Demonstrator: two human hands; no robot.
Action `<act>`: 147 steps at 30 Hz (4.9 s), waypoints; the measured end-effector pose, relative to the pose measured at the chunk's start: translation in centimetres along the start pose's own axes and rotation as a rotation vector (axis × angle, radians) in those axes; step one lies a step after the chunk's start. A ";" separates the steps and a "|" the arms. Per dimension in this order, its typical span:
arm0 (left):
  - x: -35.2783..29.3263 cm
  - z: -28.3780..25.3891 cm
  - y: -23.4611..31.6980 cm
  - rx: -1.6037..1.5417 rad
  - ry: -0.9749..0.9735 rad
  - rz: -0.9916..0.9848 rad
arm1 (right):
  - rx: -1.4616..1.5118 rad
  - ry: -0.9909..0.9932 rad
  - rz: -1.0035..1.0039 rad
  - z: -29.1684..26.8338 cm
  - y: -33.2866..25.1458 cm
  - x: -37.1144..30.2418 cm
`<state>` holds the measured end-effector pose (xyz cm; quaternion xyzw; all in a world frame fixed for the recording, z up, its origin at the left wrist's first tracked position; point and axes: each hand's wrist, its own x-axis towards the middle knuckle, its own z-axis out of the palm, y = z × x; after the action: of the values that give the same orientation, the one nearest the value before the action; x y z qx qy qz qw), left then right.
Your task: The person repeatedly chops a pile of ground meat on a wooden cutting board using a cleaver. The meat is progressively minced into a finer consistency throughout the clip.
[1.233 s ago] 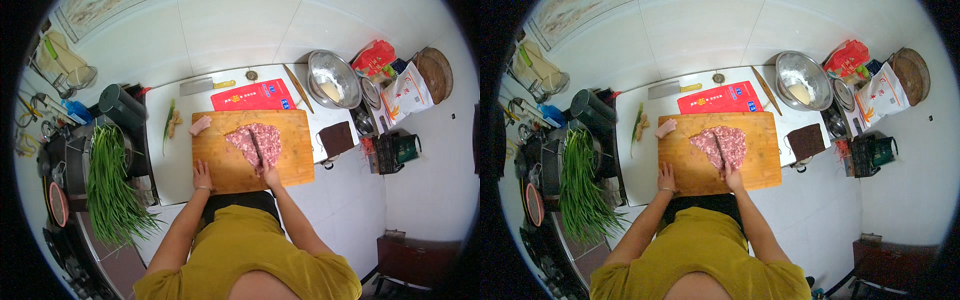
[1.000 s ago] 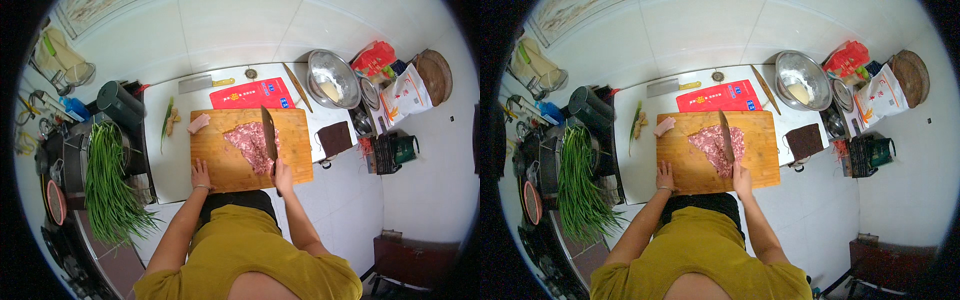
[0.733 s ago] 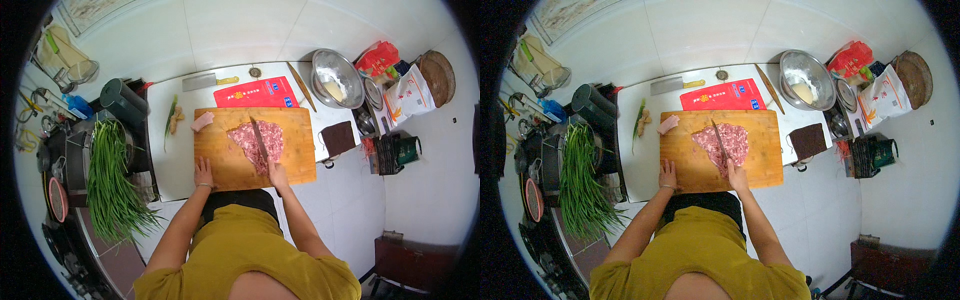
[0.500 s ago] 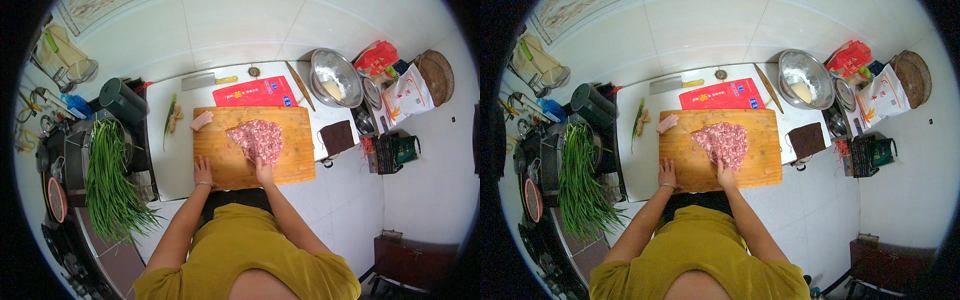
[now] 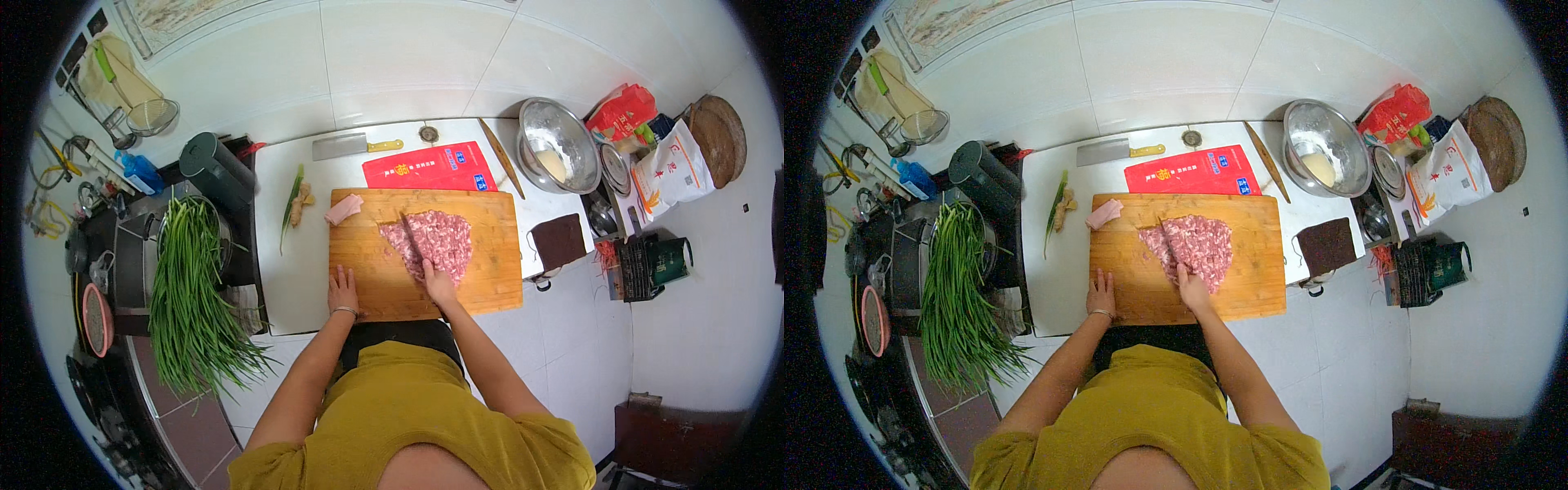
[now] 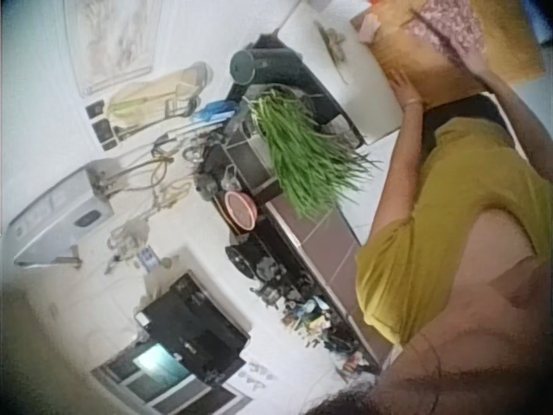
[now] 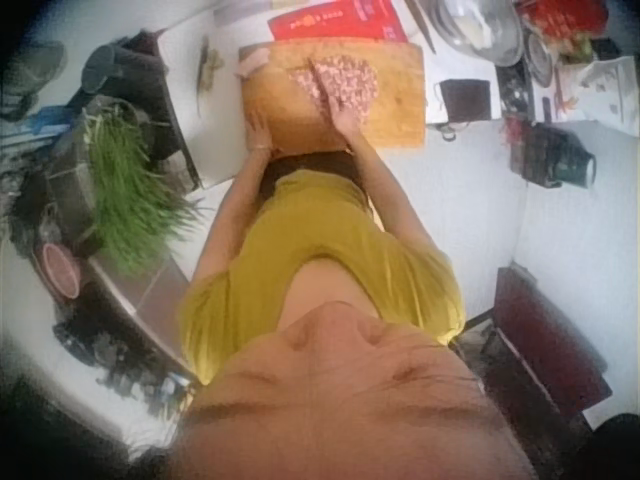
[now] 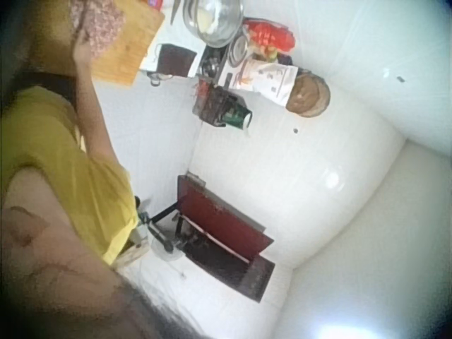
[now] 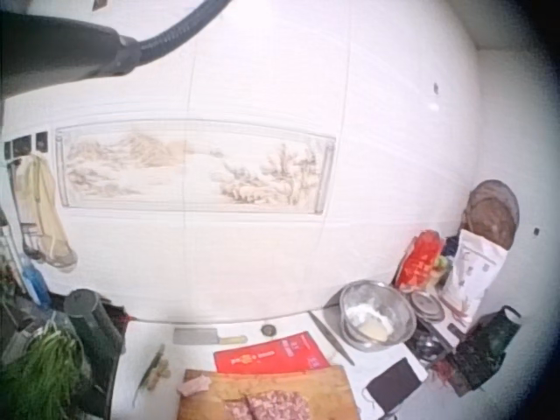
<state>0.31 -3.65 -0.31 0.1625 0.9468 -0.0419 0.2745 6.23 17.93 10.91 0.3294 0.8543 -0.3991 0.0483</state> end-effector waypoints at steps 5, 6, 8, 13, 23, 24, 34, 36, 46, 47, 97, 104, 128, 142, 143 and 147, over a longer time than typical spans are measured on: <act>-1.6 -3.6 0.8 -0.048 -0.077 -0.004 | 0.230 0.063 -0.174 -2.5 -2.8 -2.3; -1.6 -3.6 0.8 -0.038 -0.085 0.000 | 0.391 0.306 -0.281 2.1 1.2 -0.8; -0.9 -1.9 0.5 0.014 -0.031 -0.001 | 0.094 0.095 -0.011 3.8 2.9 0.7; -1.0 -1.8 0.5 -0.025 -0.041 0.010 | 0.068 -0.128 0.034 1.2 0.3 0.5; 2.5 4.2 -0.3 0.160 0.207 -0.024 | -0.051 0.017 -0.155 3.5 -1.2 1.0; 1.3 2.0 0.2 0.101 0.103 -0.009 | 0.018 0.002 -0.140 1.5 -3.4 0.1; 2.7 6.0 -0.5 0.086 0.324 -0.010 | 0.001 -0.070 -0.098 4.4 -1.8 2.2; -1.5 -3.1 0.8 -0.061 -0.033 0.004 | 0.137 -0.046 -0.122 2.9 -3.3 1.3; -0.6 -0.6 0.4 -0.053 0.003 0.007 | 0.058 -0.021 -0.228 4.3 -2.9 1.6; -0.4 -0.3 0.3 -0.040 0.024 0.006 | 0.110 0.000 -0.251 3.5 -3.9 1.2; -1.7 -3.2 1.0 -0.047 -0.054 0.015 | -0.028 0.115 -0.050 5.1 3.7 2.3; -0.9 -1.5 0.7 -0.031 -0.014 0.005 | 0.250 -0.056 -0.032 -1.2 -1.7 1.0; -1.2 -2.9 1.2 0.005 -0.034 -0.013 | 0.340 0.165 -0.049 -1.3 0.8 1.3; -0.9 -1.6 0.8 0.009 -0.028 -0.015 | 0.142 0.295 -0.162 2.3 3.4 2.5; -0.8 -1.6 0.8 -0.008 -0.026 -0.016 | 0.050 0.218 -0.092 2.2 3.5 2.9; 0.3 1.3 0.0 -0.011 0.038 -0.024 | 0.089 -0.024 -0.016 -1.5 0.7 3.2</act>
<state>0.73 -3.77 -1.56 0.1502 0.9540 -0.0372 0.2568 4.38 21.01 10.38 0.3193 0.8377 -0.4413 0.0406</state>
